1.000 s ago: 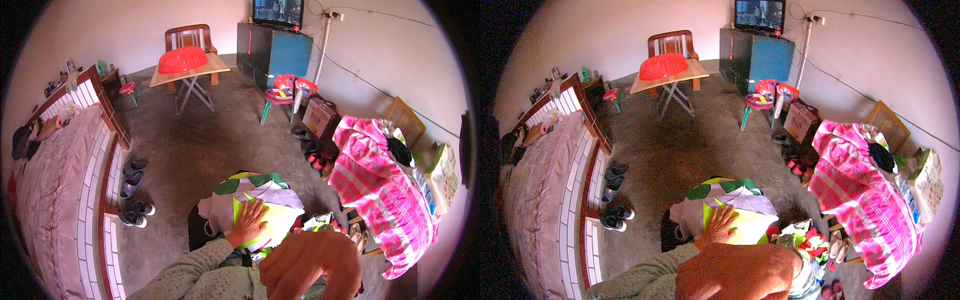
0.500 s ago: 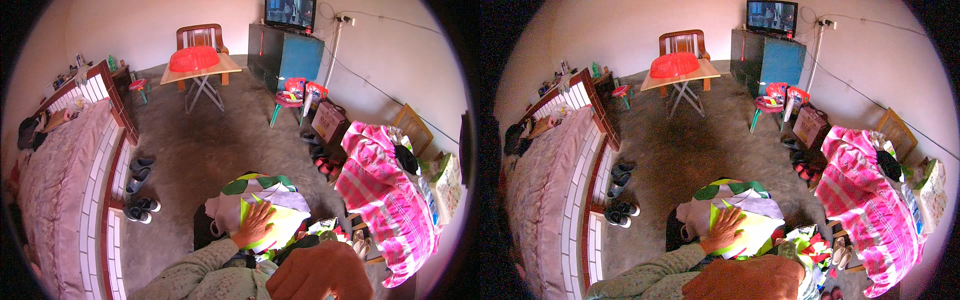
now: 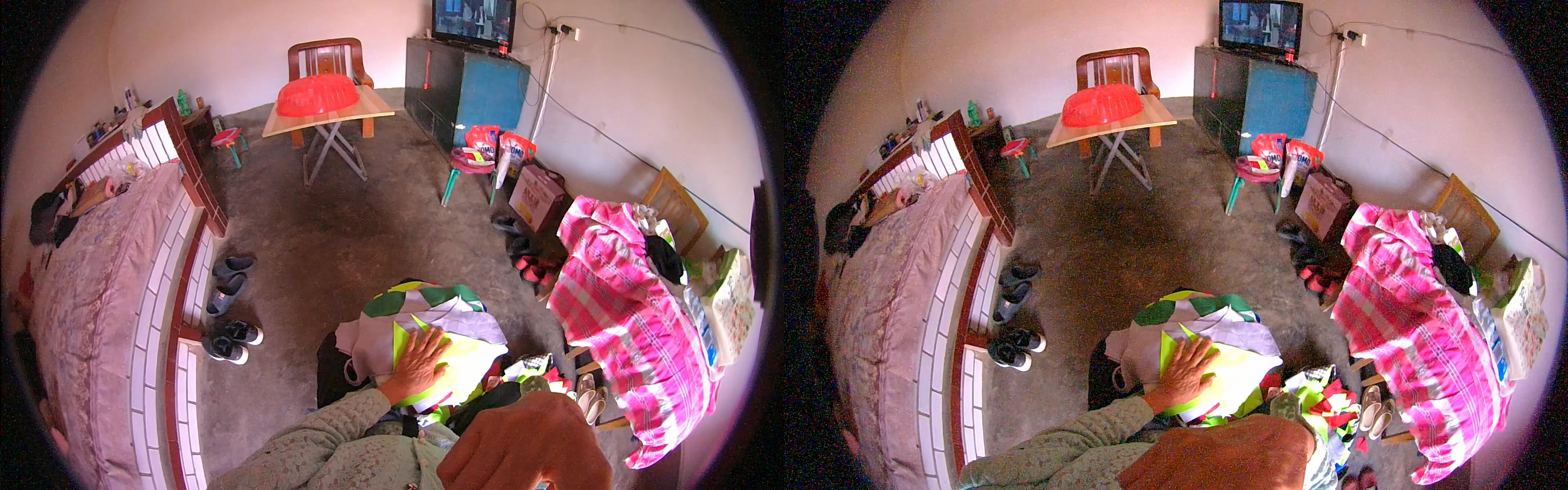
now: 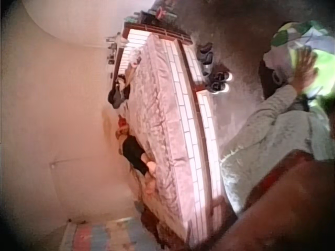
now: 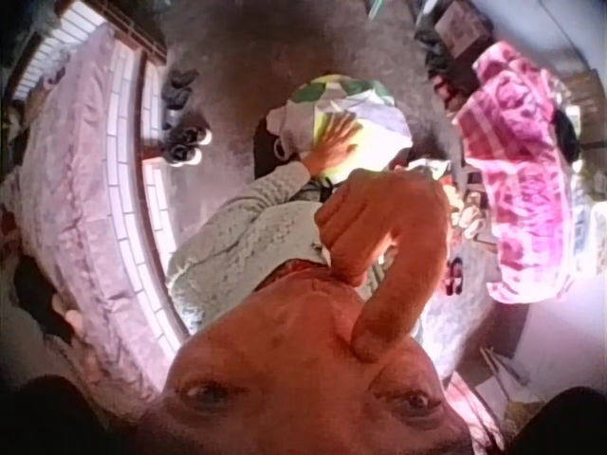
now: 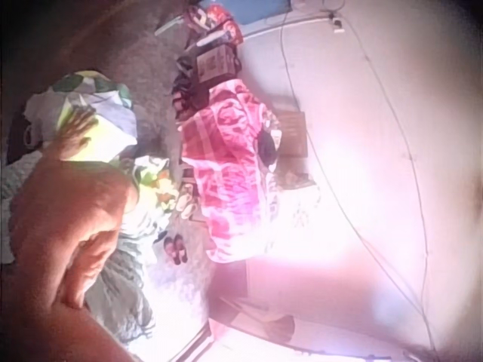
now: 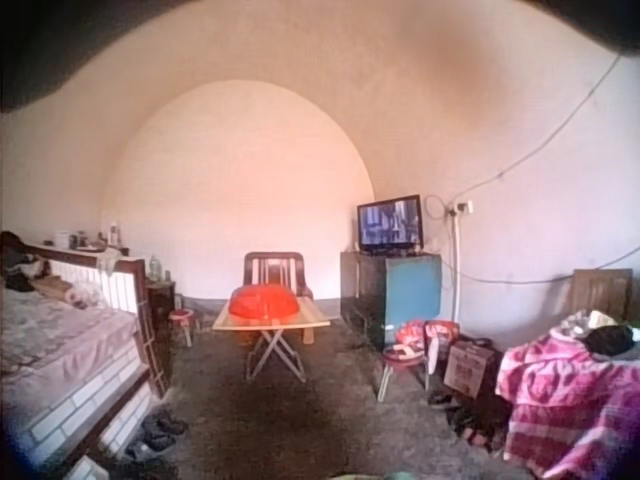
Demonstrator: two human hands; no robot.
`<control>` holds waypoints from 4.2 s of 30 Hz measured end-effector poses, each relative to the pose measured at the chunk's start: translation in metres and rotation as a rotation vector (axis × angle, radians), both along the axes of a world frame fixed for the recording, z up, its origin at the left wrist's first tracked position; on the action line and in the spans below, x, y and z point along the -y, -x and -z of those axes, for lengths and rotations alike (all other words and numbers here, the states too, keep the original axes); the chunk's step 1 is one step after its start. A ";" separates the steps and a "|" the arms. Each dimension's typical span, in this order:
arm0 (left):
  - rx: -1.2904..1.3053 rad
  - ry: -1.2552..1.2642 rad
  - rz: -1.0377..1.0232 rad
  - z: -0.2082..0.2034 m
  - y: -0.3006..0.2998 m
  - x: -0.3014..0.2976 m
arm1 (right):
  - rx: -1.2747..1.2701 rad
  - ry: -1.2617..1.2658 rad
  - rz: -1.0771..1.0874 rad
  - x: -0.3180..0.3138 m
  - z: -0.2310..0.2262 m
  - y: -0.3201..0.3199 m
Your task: The person sits on the floor and folds various pieces of colorful fabric, stacking them into a neat pile. The person handles each piece individually, smoothing and aligning edges before placing it on the stack.
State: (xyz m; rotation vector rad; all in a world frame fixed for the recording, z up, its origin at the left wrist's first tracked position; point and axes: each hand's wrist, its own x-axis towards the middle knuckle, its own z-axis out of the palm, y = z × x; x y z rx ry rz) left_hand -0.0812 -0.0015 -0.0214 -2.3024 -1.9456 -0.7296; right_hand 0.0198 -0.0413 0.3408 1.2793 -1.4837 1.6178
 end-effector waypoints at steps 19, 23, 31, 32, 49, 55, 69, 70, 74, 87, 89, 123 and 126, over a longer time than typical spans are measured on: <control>0.005 0.015 0.025 0.000 -0.003 -0.002 | 0.022 0.004 -0.123 -0.003 0.001 0.012; 0.007 -0.019 -0.005 0.008 0.003 -0.002 | 0.023 0.114 -0.174 0.003 0.016 0.019; -0.007 0.021 0.020 0.002 0.001 -0.004 | 0.143 0.072 -0.284 -0.002 0.011 0.017; -0.006 0.018 0.016 0.002 0.001 -0.003 | 0.120 0.062 -0.256 0.000 0.011 0.019; 0.017 -0.015 0.025 0.004 0.001 -0.003 | -0.037 -0.002 0.048 0.006 0.017 0.029; 0.016 -0.006 0.026 -0.001 0.001 -0.001 | -0.117 -0.117 0.201 0.001 0.013 0.026; -0.013 -0.007 0.034 -0.002 0.000 -0.002 | -0.113 0.005 0.166 0.011 0.032 0.030; -0.007 -0.011 0.030 -0.001 -0.001 -0.002 | -0.113 -0.011 0.169 0.011 0.035 0.029; -0.015 0.011 0.039 -0.004 -0.004 -0.006 | -0.064 -0.218 0.218 -0.006 0.050 0.017; -0.174 0.028 0.034 -0.006 -0.006 -0.010 | 0.910 0.976 1.436 0.002 0.311 -0.209; -0.205 0.052 0.010 -0.006 -0.007 -0.009 | 0.902 1.269 1.769 0.021 0.367 -0.260; -0.259 0.114 0.089 0.012 0.001 -0.020 | 1.304 2.131 1.515 0.047 0.644 -0.300; -0.267 0.146 0.076 0.013 0.003 -0.018 | 1.303 2.083 1.555 0.026 0.669 -0.311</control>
